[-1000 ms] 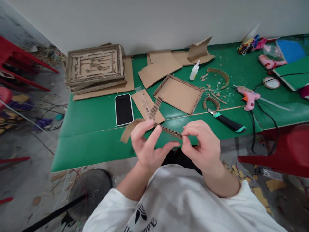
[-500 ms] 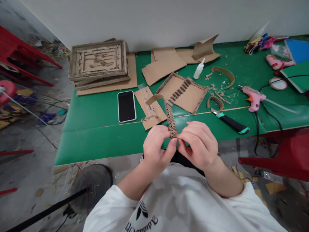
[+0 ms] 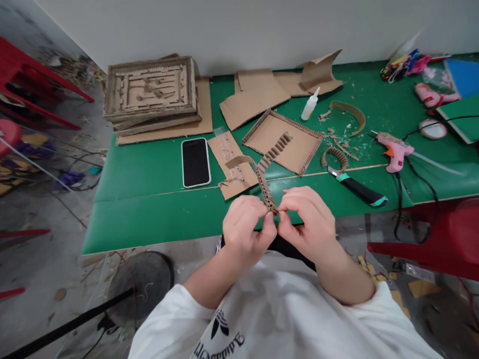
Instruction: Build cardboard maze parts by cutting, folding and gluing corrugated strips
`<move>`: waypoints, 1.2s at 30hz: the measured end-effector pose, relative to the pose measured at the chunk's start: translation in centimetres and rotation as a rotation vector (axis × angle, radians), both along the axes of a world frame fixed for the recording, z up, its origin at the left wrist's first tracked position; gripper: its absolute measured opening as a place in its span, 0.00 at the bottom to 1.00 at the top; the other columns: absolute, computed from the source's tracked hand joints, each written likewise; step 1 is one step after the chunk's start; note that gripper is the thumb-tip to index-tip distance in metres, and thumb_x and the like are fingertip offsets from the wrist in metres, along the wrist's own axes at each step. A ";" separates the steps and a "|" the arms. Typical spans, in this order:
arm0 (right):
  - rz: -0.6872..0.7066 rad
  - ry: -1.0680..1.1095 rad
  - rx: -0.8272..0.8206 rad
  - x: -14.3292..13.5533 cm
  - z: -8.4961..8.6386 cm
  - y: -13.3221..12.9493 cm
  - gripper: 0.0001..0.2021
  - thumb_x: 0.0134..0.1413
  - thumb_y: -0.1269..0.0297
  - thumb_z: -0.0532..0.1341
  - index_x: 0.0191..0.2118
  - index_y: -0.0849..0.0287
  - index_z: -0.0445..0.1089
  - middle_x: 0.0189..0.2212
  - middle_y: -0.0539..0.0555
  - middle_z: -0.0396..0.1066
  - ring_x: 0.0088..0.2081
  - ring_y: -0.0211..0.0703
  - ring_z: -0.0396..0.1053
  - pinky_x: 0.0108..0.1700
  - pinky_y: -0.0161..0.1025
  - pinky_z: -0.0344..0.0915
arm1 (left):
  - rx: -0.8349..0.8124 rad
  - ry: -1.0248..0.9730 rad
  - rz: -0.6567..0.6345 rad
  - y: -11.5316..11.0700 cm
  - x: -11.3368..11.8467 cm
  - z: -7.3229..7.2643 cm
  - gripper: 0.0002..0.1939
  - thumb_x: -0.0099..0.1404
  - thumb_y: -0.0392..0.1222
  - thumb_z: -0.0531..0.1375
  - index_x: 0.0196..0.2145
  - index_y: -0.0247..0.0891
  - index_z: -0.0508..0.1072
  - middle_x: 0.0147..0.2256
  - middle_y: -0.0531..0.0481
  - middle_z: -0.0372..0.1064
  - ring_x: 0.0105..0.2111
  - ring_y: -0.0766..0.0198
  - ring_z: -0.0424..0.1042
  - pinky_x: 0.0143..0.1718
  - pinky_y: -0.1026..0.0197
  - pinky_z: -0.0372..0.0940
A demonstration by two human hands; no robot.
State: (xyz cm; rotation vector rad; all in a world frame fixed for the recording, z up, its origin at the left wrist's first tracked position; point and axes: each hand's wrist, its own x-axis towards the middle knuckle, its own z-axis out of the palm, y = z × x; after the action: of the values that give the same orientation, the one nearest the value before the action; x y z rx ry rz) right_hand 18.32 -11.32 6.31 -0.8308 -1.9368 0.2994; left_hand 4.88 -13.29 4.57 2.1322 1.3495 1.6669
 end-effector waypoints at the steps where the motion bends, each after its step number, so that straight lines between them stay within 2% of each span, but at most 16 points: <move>1: 0.010 0.020 -0.054 0.0 0.1 0.0 0.06 0.53 0.76 0.57 0.32 0.57 0.62 0.27 0.51 0.68 0.32 0.38 0.66 0.38 0.39 0.69 | 0.001 -0.012 -0.011 0.0 0.0 0.0 0.07 0.61 0.28 0.55 0.30 0.38 0.65 0.26 0.53 0.68 0.29 0.66 0.68 0.33 0.61 0.67; 4: 0.038 0.076 -0.197 -0.1 0.2 -0.1 0.07 0.52 0.76 0.56 0.30 0.56 0.61 0.25 0.48 0.67 0.29 0.36 0.66 0.33 0.35 0.67 | 0.005 -0.044 -0.032 0.0 0.1 0.1 0.07 0.60 0.28 0.55 0.30 0.39 0.65 0.26 0.53 0.69 0.30 0.66 0.69 0.34 0.60 0.68; 6: 0.049 0.098 -0.228 0.0 0.2 -0.1 0.06 0.52 0.76 0.57 0.30 0.56 0.63 0.25 0.48 0.68 0.30 0.36 0.67 0.33 0.35 0.68 | 0.018 -0.036 -0.017 0.0 0.0 0.1 0.07 0.60 0.28 0.55 0.30 0.39 0.66 0.26 0.53 0.69 0.30 0.65 0.70 0.34 0.60 0.68; 9: 0.061 0.093 -0.168 0.3 0.1 -0.2 0.07 0.52 0.76 0.60 0.36 0.57 0.67 0.31 0.51 0.72 0.36 0.39 0.70 0.40 0.40 0.70 | 0.059 0.018 0.026 0.0 -0.2 0.0 0.06 0.61 0.29 0.56 0.31 0.39 0.66 0.26 0.52 0.69 0.29 0.64 0.70 0.34 0.59 0.68; 12: 0.052 0.050 -0.062 0.6 0.1 -0.5 0.12 0.50 0.77 0.62 0.41 0.59 0.69 0.35 0.54 0.74 0.40 0.41 0.71 0.46 0.44 0.71 | 0.072 0.084 0.038 0.0 -0.4 -0.1 0.04 0.61 0.31 0.57 0.32 0.38 0.66 0.27 0.50 0.70 0.30 0.63 0.71 0.34 0.59 0.67; 18: -0.078 -0.033 0.095 0.3 0.2 -0.9 0.12 0.49 0.77 0.62 0.39 0.58 0.68 0.31 0.53 0.73 0.36 0.42 0.71 0.45 0.45 0.73 | 0.065 0.111 0.010 -0.2 -0.4 0.1 0.05 0.60 0.30 0.58 0.32 0.38 0.67 0.28 0.51 0.72 0.31 0.63 0.71 0.35 0.59 0.67; 20: -0.059 0.009 0.053 0.1 0.3 -0.8 0.10 0.49 0.77 0.61 0.37 0.57 0.67 0.29 0.52 0.72 0.35 0.41 0.71 0.42 0.43 0.73 | 0.045 0.068 -0.017 -0.2 -0.3 0.2 0.06 0.60 0.30 0.58 0.31 0.39 0.66 0.27 0.52 0.72 0.30 0.63 0.71 0.34 0.59 0.67; 25: -0.002 0.148 -0.167 0.2 0.6 -0.6 0.08 0.50 0.78 0.58 0.32 0.56 0.65 0.27 0.50 0.70 0.32 0.38 0.69 0.34 0.37 0.69 | 0.011 -0.021 -0.074 -0.5 -0.3 0.4 0.06 0.59 0.28 0.57 0.30 0.38 0.66 0.26 0.53 0.70 0.30 0.65 0.69 0.34 0.60 0.67; 31: 0.039 0.194 -0.336 0.6 0.7 -0.5 0.07 0.51 0.76 0.58 0.31 0.56 0.65 0.27 0.48 0.69 0.31 0.36 0.68 0.35 0.37 0.67 | -0.013 -0.039 -0.086 -0.7 -0.4 0.5 0.06 0.59 0.28 0.58 0.30 0.38 0.67 0.26 0.54 0.70 0.30 0.66 0.69 0.35 0.60 0.67; 36: 0.055 0.199 -0.411 0.7 0.6 -0.2 0.06 0.52 0.75 0.57 0.30 0.56 0.64 0.27 0.47 0.68 0.31 0.35 0.67 0.34 0.34 0.66 | -0.032 -0.041 -0.091 -0.7 -0.4 0.4 0.06 0.60 0.28 0.58 0.30 0.38 0.67 0.26 0.54 0.70 0.30 0.66 0.69 0.35 0.59 0.67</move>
State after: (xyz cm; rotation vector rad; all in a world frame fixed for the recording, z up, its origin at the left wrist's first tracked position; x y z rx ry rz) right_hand 19.01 -11.52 6.92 -0.9708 -1.7365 0.8024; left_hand 4.44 -13.95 4.97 2.0969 1.2399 1.6346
